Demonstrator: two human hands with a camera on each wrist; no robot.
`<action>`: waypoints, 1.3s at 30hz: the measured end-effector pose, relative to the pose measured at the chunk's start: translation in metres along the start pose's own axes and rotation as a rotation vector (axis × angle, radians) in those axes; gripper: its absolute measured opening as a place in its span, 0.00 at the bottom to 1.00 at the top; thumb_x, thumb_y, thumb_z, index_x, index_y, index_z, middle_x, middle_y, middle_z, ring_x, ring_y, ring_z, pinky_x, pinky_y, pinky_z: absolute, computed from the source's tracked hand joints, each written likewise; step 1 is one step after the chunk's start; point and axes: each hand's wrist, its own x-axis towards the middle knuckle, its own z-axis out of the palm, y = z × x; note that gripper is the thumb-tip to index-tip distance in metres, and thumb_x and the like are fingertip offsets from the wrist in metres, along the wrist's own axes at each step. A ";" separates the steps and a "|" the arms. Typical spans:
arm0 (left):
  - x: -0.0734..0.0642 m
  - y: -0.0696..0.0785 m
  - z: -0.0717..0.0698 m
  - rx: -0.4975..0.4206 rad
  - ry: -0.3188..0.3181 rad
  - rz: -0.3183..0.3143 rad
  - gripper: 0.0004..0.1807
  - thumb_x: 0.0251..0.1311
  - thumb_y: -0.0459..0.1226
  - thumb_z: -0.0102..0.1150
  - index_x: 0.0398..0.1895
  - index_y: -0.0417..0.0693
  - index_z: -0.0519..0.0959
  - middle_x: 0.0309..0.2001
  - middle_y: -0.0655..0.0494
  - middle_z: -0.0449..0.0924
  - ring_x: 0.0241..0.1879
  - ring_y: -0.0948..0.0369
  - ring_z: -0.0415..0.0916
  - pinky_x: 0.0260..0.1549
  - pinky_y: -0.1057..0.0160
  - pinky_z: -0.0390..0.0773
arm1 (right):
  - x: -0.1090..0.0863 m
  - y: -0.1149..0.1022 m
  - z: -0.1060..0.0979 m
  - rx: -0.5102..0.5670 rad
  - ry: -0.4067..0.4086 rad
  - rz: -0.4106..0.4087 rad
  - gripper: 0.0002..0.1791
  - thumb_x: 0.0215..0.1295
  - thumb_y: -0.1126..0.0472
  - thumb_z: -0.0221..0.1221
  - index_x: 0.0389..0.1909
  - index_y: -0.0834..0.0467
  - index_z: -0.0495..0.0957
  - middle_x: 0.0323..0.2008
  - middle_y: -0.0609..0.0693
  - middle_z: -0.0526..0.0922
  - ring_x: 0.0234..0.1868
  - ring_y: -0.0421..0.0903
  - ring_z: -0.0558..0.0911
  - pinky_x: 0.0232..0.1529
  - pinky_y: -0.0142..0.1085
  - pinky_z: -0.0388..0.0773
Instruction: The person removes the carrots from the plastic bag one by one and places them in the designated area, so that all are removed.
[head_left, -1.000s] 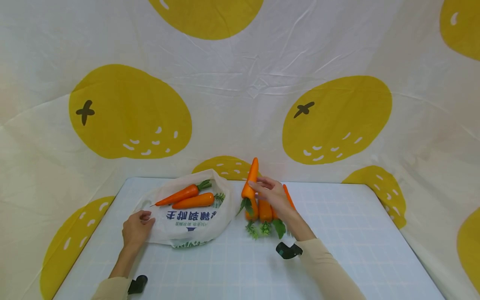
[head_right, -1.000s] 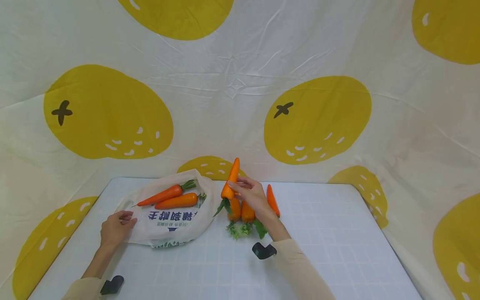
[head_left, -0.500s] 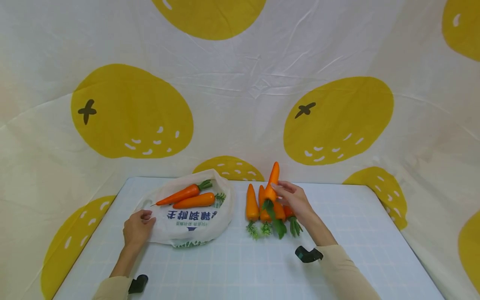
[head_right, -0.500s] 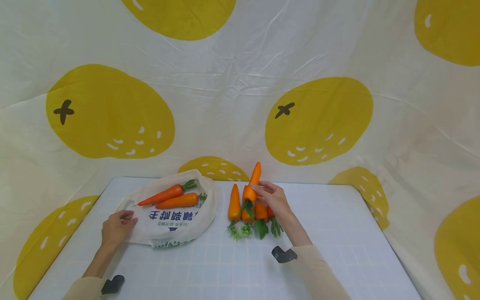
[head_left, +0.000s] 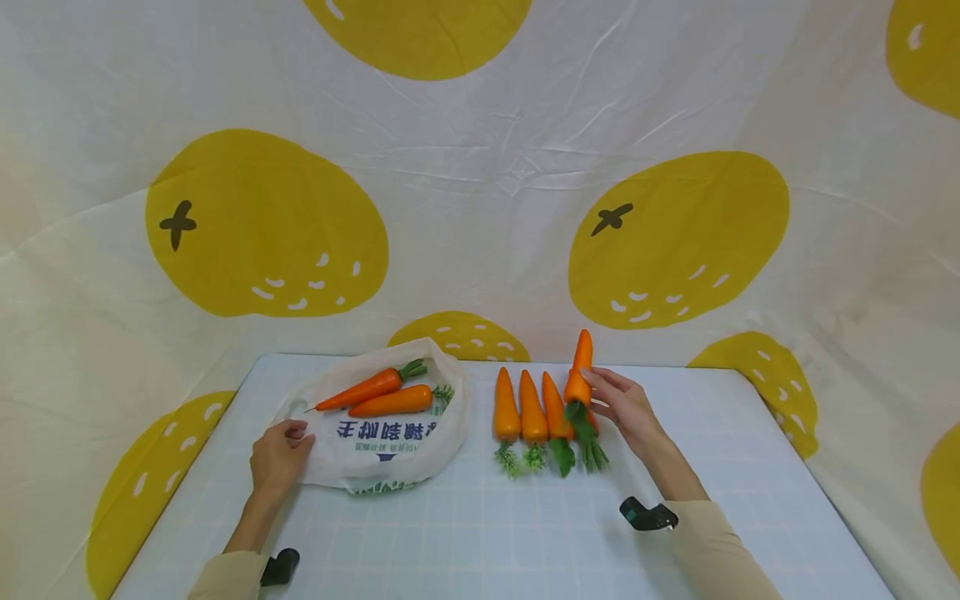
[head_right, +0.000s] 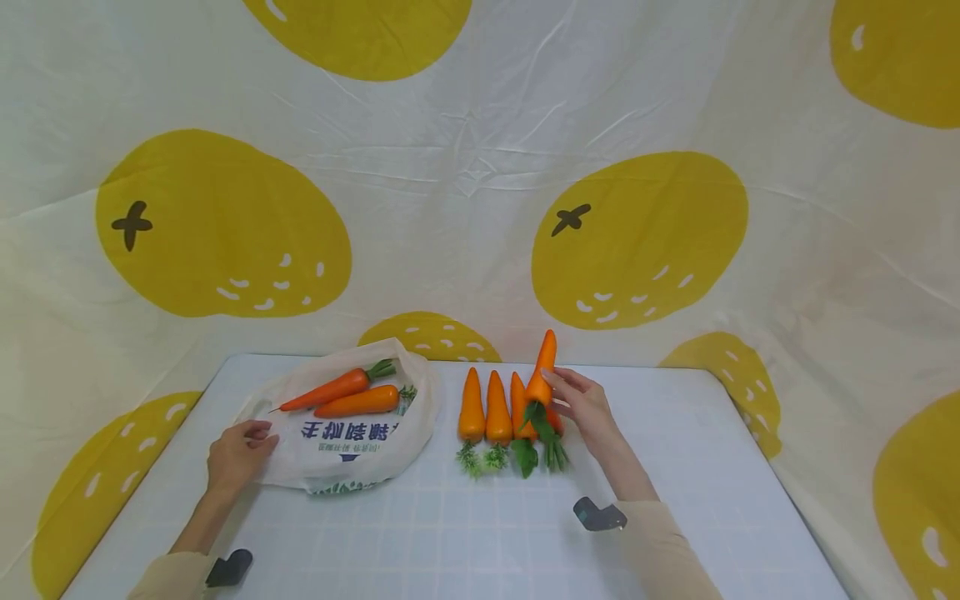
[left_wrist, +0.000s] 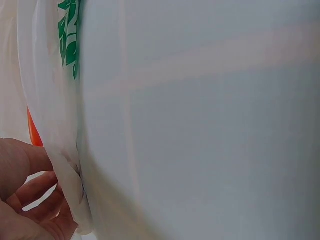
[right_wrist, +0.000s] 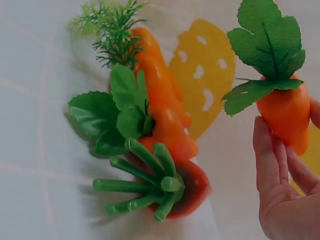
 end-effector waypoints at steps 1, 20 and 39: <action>0.000 0.000 0.000 0.001 0.001 -0.002 0.14 0.67 0.27 0.61 0.52 0.26 0.78 0.43 0.31 0.80 0.41 0.40 0.78 0.46 0.45 0.83 | 0.000 0.001 -0.003 0.001 0.006 0.004 0.42 0.68 0.40 0.64 0.74 0.62 0.66 0.60 0.53 0.79 0.47 0.39 0.83 0.51 0.30 0.82; 0.001 -0.003 -0.001 0.008 -0.006 0.004 0.14 0.67 0.29 0.62 0.53 0.27 0.78 0.42 0.32 0.81 0.41 0.42 0.78 0.44 0.46 0.83 | 0.001 0.029 -0.050 -0.083 0.096 0.134 0.49 0.67 0.34 0.61 0.77 0.61 0.62 0.71 0.60 0.67 0.52 0.42 0.76 0.49 0.24 0.79; 0.000 0.001 -0.002 0.005 -0.015 -0.011 0.15 0.68 0.29 0.61 0.53 0.28 0.78 0.44 0.32 0.80 0.41 0.41 0.78 0.46 0.45 0.83 | 0.009 0.060 -0.059 -0.342 0.083 0.124 0.49 0.63 0.30 0.62 0.73 0.62 0.69 0.71 0.63 0.70 0.62 0.53 0.76 0.58 0.35 0.80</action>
